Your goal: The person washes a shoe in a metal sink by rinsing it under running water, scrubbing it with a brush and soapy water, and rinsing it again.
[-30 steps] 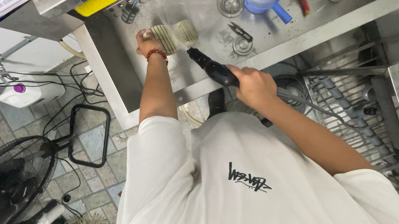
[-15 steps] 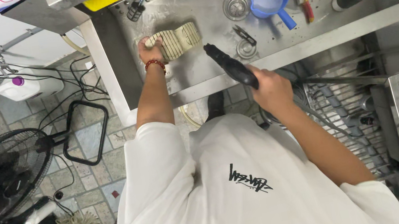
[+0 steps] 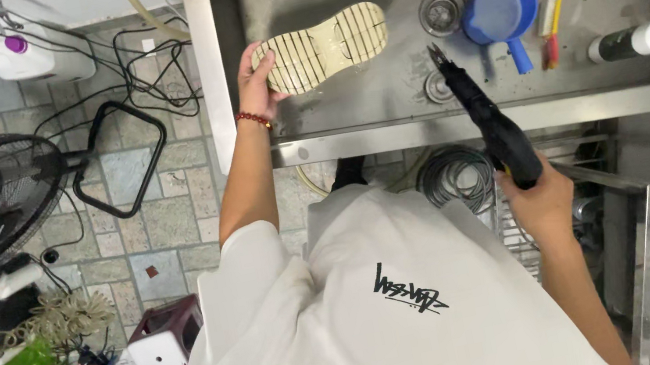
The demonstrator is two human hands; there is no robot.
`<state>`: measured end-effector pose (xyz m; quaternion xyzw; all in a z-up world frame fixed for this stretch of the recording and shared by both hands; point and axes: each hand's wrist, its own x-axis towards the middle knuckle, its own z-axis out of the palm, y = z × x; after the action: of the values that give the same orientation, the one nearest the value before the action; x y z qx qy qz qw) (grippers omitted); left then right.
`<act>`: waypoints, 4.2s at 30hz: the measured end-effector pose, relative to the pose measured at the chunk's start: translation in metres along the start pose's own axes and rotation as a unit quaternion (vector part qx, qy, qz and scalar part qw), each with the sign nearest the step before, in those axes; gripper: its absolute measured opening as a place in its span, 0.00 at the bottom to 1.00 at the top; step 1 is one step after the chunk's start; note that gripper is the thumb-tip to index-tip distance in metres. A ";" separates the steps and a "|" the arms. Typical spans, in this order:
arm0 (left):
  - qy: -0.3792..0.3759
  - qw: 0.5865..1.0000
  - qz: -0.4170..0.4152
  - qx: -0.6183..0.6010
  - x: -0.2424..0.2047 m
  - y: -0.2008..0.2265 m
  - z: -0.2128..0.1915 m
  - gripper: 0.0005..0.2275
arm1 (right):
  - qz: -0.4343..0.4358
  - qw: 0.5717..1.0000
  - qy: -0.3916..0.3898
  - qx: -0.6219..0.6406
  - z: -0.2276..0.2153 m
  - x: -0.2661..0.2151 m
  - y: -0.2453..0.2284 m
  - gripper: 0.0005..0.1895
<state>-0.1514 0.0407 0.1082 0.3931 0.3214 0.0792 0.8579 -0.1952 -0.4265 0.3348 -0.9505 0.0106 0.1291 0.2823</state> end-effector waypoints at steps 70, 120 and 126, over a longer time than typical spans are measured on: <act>0.383 0.861 -0.051 0.330 0.025 -0.097 0.005 0.29 | -0.214 0.941 -0.214 -0.148 0.061 0.102 -0.061 0.27; 0.380 0.814 -0.155 0.411 0.027 -0.059 0.045 0.41 | -0.287 0.918 -0.168 -0.218 0.075 0.128 -0.041 0.29; 0.377 0.812 -0.163 0.415 0.024 -0.054 0.047 0.39 | -0.286 0.916 -0.160 -0.231 0.082 0.132 -0.040 0.30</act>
<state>-0.1104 -0.0157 0.0803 0.5929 0.6812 -0.0607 0.4251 -0.0834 -0.3421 0.2564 -0.9182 -0.3371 0.1925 0.0781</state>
